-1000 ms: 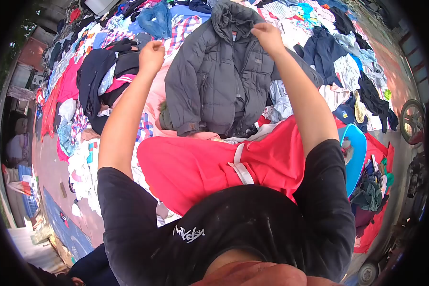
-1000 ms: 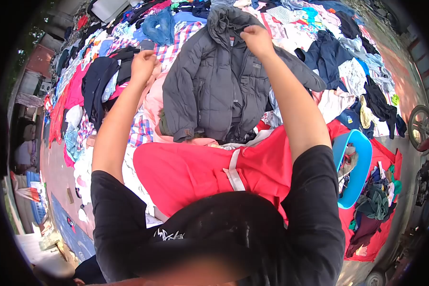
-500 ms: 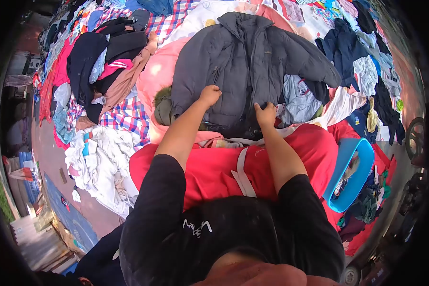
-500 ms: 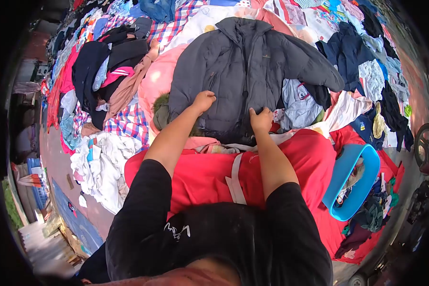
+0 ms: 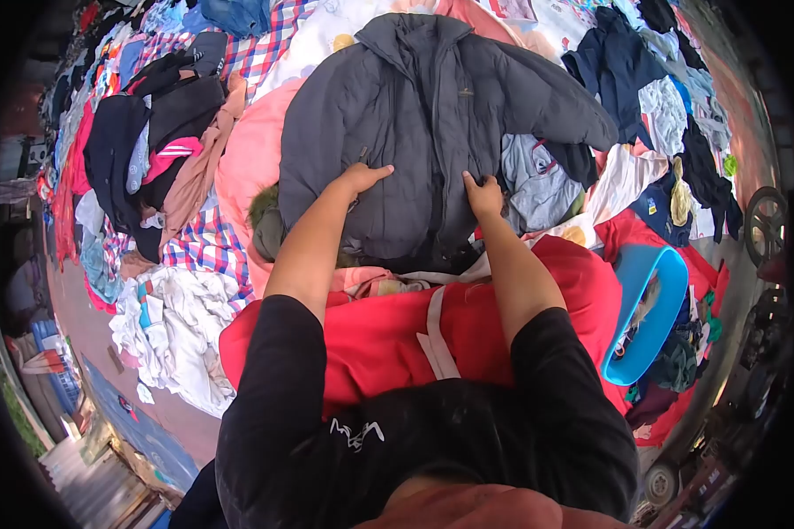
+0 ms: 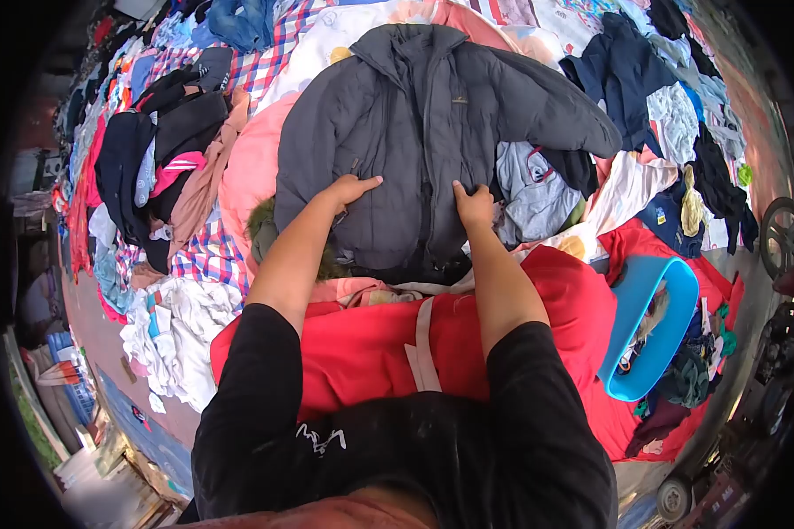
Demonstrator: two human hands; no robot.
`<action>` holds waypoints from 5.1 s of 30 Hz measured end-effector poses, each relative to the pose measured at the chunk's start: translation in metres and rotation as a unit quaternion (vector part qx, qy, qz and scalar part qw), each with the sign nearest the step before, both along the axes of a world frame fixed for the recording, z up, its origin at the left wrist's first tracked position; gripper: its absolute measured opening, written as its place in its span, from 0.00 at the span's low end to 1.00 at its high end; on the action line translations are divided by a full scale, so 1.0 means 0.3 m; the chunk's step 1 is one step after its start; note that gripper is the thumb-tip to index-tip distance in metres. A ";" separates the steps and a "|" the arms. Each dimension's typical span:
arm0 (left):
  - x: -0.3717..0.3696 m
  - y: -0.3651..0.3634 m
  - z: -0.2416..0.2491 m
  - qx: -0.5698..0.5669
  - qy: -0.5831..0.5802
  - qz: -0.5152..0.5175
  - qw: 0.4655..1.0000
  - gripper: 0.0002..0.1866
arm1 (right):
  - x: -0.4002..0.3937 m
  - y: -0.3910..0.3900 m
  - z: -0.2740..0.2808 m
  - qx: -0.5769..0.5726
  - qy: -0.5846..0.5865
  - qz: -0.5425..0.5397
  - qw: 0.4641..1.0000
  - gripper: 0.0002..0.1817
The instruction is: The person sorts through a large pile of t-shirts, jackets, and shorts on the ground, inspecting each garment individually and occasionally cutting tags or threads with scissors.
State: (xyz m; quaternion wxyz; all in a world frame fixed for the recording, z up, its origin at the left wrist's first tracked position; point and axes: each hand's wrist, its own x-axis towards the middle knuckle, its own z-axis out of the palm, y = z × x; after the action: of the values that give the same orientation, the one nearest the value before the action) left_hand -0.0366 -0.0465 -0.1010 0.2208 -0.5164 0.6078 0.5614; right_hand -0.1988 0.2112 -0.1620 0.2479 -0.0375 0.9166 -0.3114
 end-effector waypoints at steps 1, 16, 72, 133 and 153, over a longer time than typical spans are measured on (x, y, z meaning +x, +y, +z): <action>0.007 0.030 0.012 -0.021 -0.045 -0.028 0.998 0.44 | 0.011 0.016 -0.022 0.001 -0.033 0.014 0.999 0.47; 0.155 0.087 0.221 0.247 0.207 0.052 0.945 0.36 | 0.062 -0.082 0.387 -0.163 -0.378 0.229 0.882 0.70; 0.033 0.247 -0.061 -0.335 0.028 -0.299 0.893 0.17 | -0.136 -0.246 0.144 0.002 0.160 0.250 0.955 0.12; -0.266 -0.020 -0.245 -0.160 0.144 -0.313 0.925 0.17 | 0.062 -0.320 -0.058 -0.183 -0.303 0.057 0.934 0.11; -0.045 0.291 0.057 -0.513 0.164 -0.451 0.712 0.16 | 0.241 0.033 0.120 0.075 0.124 0.255 0.956 0.19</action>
State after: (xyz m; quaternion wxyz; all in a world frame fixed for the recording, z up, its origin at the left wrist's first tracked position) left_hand -0.0499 0.0409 -0.0839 0.0456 -0.1150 0.9896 0.0733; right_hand -0.1264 0.2211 -0.1261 0.2053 -0.2899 0.9208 -0.1608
